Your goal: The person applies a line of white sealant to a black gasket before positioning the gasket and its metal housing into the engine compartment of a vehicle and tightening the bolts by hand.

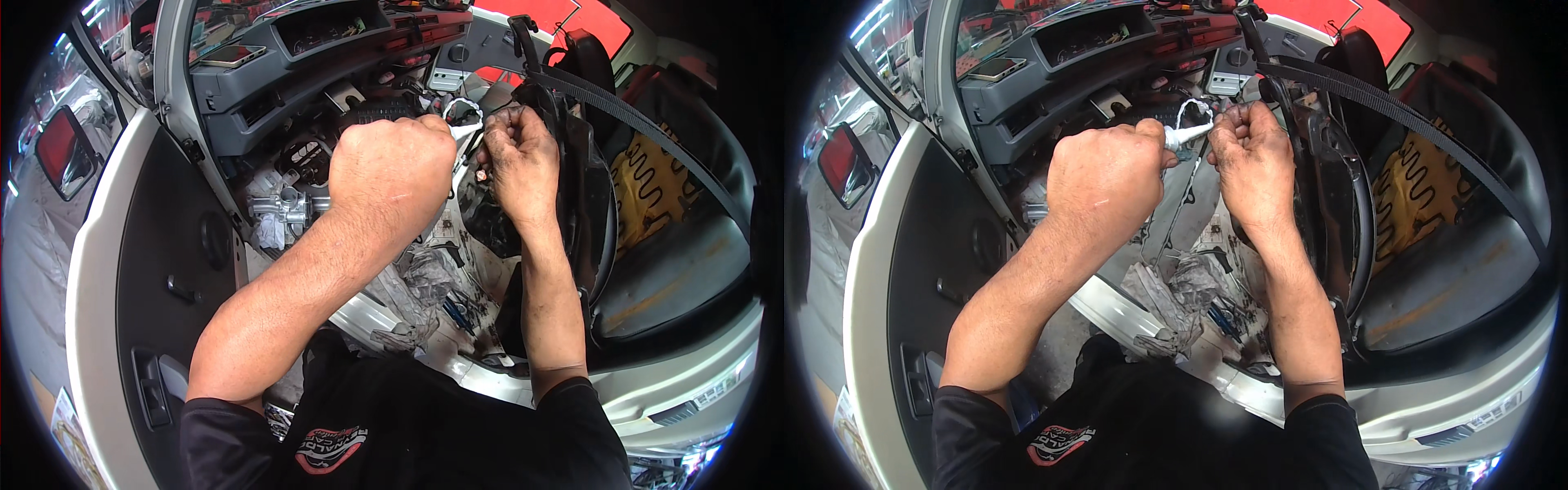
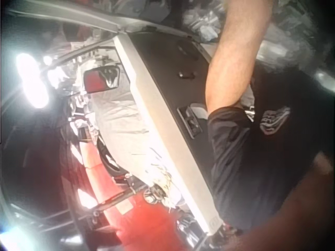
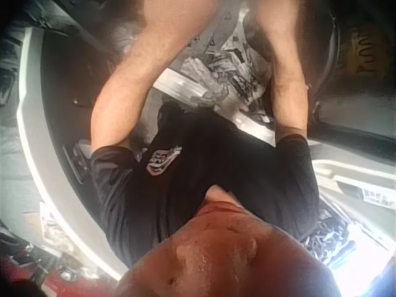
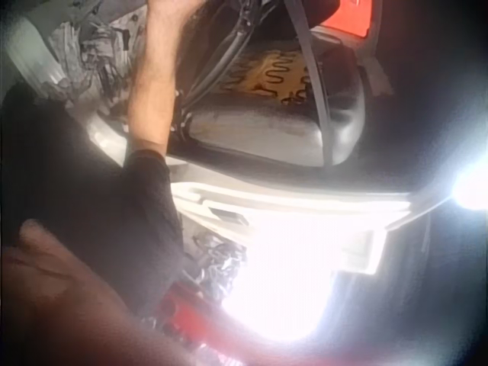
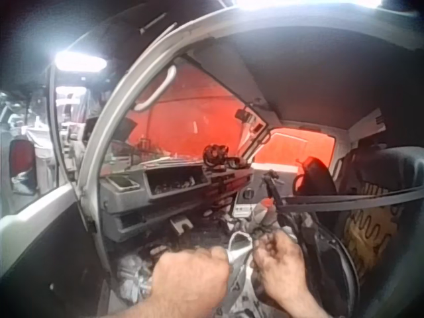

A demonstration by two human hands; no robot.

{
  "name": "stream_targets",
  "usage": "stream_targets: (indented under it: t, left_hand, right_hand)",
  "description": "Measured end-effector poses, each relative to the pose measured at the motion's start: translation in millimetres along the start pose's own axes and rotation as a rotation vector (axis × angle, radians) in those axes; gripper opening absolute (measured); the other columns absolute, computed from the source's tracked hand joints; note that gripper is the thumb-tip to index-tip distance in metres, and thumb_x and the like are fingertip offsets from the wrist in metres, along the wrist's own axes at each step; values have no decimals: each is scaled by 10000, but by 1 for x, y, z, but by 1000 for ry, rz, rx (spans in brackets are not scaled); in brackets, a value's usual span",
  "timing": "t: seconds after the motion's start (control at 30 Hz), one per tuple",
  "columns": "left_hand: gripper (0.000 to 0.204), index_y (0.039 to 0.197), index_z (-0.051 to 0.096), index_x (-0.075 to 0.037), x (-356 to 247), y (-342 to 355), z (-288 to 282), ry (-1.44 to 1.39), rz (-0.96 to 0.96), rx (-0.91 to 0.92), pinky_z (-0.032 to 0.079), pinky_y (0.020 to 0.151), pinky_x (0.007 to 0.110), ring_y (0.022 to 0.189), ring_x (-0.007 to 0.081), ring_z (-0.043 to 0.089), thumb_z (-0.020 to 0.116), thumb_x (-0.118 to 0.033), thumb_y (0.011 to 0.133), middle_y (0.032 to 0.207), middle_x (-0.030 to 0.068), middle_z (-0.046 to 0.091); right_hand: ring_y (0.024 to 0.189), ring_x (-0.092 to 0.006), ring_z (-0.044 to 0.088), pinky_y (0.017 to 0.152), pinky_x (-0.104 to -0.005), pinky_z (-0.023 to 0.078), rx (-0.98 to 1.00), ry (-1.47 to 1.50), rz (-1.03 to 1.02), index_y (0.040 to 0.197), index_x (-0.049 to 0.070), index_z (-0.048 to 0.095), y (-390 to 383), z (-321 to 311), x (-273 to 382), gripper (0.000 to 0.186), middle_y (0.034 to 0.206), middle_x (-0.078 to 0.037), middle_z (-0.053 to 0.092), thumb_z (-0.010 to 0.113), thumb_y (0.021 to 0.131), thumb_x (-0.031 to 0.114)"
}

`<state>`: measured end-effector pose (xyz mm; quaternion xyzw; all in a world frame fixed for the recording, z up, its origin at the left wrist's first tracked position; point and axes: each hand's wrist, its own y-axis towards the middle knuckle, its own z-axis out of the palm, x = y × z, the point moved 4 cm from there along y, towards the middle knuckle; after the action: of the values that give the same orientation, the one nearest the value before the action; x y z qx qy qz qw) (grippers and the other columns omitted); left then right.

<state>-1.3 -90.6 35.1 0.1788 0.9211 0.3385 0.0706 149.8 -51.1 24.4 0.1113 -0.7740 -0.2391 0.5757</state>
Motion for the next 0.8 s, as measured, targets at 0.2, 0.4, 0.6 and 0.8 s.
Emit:
stream_targets:
  t: [0.2,0.4,0.6,0.8]
  left_hand:
    - [94,812,637,-15,0,-4,7,4,4,7,556,551,348,661,237,710,598,-95,782,709,123,691]
    - [229,844,655,-36,1,-6,9,8,-58,84,538,594,383,698,263,696,642,-265,849,757,128,694]
    - [225,859,660,-32,1,-9,13,-36,-63,121,541,608,388,704,273,698,636,-255,852,757,138,697]
    - [221,863,661,-27,2,-13,16,-59,-61,170,539,619,398,703,282,698,633,-246,852,747,147,694]
  right_hand:
    - [575,-72,584,519,-235,469,-13,-33,-9,862,-8,544,1,1,-1,134,683,-14,566,594,911,107]
    - [574,-72,588,522,-232,468,-14,-27,-35,862,-3,543,2,2,0,130,682,-13,568,589,913,108]
    - [583,-70,586,528,-223,464,-18,-35,-66,863,-3,547,3,-1,-2,126,692,-6,567,584,913,106]
    - [582,-68,586,534,-222,466,-22,-3,-51,863,-4,547,3,1,-4,122,689,-8,566,584,911,102]
